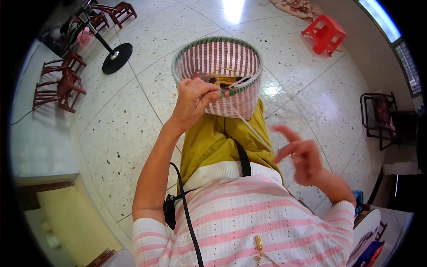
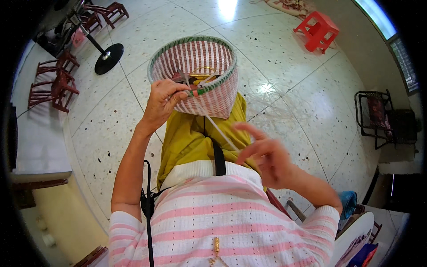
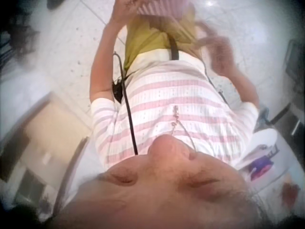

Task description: The person weaves a white plastic strip through the rim of a small woven basket, pulling it tight and trimming the excess with shears.

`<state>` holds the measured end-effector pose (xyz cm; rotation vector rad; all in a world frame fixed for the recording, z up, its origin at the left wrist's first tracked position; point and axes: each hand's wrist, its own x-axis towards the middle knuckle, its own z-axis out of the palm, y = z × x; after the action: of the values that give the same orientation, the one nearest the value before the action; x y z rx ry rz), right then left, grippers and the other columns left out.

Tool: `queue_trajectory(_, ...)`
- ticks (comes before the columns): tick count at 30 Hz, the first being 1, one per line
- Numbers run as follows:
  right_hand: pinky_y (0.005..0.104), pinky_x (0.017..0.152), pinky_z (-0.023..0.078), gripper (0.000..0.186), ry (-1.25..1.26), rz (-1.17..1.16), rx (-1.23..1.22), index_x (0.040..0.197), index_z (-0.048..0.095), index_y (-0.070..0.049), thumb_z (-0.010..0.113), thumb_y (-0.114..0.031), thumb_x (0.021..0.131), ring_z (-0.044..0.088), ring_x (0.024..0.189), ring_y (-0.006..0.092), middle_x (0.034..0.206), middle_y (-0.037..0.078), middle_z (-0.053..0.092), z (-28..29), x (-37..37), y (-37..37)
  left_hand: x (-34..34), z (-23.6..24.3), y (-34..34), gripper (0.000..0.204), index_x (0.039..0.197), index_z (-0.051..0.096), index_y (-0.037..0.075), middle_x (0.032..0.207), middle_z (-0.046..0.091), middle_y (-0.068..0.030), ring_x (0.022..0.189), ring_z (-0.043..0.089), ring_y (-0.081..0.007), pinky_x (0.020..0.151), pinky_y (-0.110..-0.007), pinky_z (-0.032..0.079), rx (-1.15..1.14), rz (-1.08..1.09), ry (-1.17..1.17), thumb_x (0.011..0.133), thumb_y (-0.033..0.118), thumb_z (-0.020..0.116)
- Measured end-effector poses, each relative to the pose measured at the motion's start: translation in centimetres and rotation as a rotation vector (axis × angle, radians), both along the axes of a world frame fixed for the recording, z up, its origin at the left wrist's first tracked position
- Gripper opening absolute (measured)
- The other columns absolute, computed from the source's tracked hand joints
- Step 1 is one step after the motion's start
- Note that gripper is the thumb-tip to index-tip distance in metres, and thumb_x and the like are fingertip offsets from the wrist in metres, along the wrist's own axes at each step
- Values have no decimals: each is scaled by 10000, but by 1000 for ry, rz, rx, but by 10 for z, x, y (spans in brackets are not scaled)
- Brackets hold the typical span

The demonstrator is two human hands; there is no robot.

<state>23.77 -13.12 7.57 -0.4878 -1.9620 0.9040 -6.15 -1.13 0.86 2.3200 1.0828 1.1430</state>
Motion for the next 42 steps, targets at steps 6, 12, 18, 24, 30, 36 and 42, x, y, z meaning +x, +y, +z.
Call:
queue_trajectory(6,440,755,501,86,256,119,-866,1057,402,-31,444,-106,1053,631,834,246,746,85,576,14,49,-58,3,5,-1,188,980,765,98,819,696,0,794,577,-160,932,-358,359,17,43,-53,945,266,689)
queue_trajectory(12,437,647,454,87,-919,-184,-587,1004,499,-16,559,-53,953,601,740,343,766,189,583,-43,119,-63,5,7,0,199,893,771,65,788,691,-27,741,577,-163,864,-361,397,-133,61,-91,927,255,722)
queue_trajectory(18,486,683,457,128,-1205,-405,-540,987,526,-31,617,-68,905,603,811,431,814,214,615,-91,224,-89,22,14,-14,132,819,757,79,770,684,-38,770,582,-192,923,-369,346,-135,121,-57,864,199,725)
queue_trajectory(24,260,514,391,123,-636,-285,-900,933,524,-60,563,-139,1018,461,599,61,700,-18,506,-31,130,-10,19,9,-11,107,883,756,110,855,715,-12,802,579,-192,942,-376,328,-66,78,-133,841,208,747)
queue_trajectory(30,216,528,324,64,-105,-24,-1110,1058,540,-45,494,-87,1043,402,607,54,751,-13,474,55,6,68,14,8,-19,208,988,742,99,950,716,-4,965,612,-162,1036,-377,287,-123,84,-23,822,213,792)
queue_trajectory(36,250,706,564,190,185,274,-1257,1138,609,58,487,-36,1027,672,845,136,1032,90,664,52,-41,123,13,11,-26,205,964,727,98,937,695,-2,945,612,-168,1020,-369,301,-122,116,-6,787,165,805)
queue_trajectory(42,222,763,551,251,-80,374,-1002,1159,662,52,593,-140,1014,668,873,105,923,67,697,50,-63,161,12,9,-41,205,980,720,102,924,677,-14,914,602,-188,1004,-386,308,-106,67,-42,785,97,784)
